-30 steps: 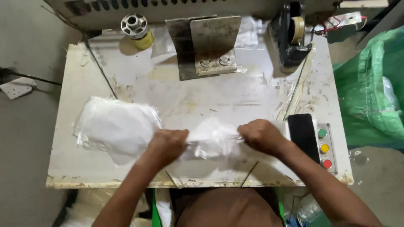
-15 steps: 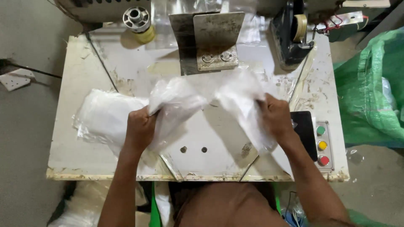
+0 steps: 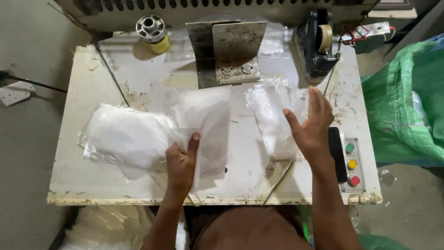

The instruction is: Packaging small white squares into clear plastic bags at a workbench

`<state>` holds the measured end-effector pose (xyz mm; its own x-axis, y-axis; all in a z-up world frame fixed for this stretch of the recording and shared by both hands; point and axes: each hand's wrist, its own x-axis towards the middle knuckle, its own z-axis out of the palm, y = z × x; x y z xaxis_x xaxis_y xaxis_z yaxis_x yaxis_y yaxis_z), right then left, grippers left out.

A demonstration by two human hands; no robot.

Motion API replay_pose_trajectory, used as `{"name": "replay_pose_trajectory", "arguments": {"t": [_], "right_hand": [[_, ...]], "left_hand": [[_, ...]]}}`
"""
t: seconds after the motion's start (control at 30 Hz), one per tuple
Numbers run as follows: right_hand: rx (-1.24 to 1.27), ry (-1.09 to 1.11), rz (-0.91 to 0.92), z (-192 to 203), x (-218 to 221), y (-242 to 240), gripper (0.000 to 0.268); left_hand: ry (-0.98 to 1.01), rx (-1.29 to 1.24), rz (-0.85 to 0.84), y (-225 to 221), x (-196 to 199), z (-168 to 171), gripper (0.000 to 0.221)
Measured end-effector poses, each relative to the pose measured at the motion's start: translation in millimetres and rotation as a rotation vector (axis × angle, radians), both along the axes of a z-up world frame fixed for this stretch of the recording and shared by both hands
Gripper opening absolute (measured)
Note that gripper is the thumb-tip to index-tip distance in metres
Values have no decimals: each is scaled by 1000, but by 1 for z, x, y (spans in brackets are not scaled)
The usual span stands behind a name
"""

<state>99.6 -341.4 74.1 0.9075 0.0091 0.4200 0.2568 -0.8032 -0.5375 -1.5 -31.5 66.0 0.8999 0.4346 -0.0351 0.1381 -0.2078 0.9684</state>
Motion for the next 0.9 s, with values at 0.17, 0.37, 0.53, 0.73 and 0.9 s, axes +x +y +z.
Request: {"name": "replay_pose_trajectory", "arguments": {"t": [0.17,0.37,0.53,0.73,0.9], "right_hand": [[443,-76,201,52,-48,56,81],[854,675,361,24,-47,106,106],[1166,948,325,-32,-42,97,5],[1178,993,159,-17,-38,71,30],[742,719,855,25,-92,24,49]], "left_hand": [[-125,394,-24,-31,11,33,29],[7,-82,-93,-62,7,62,31],[245,-525,-24,-49,6,43,43],[346,-484,-277,-39,-1,29,52],[-423,343,-492,-25,-47,21,19]]}}
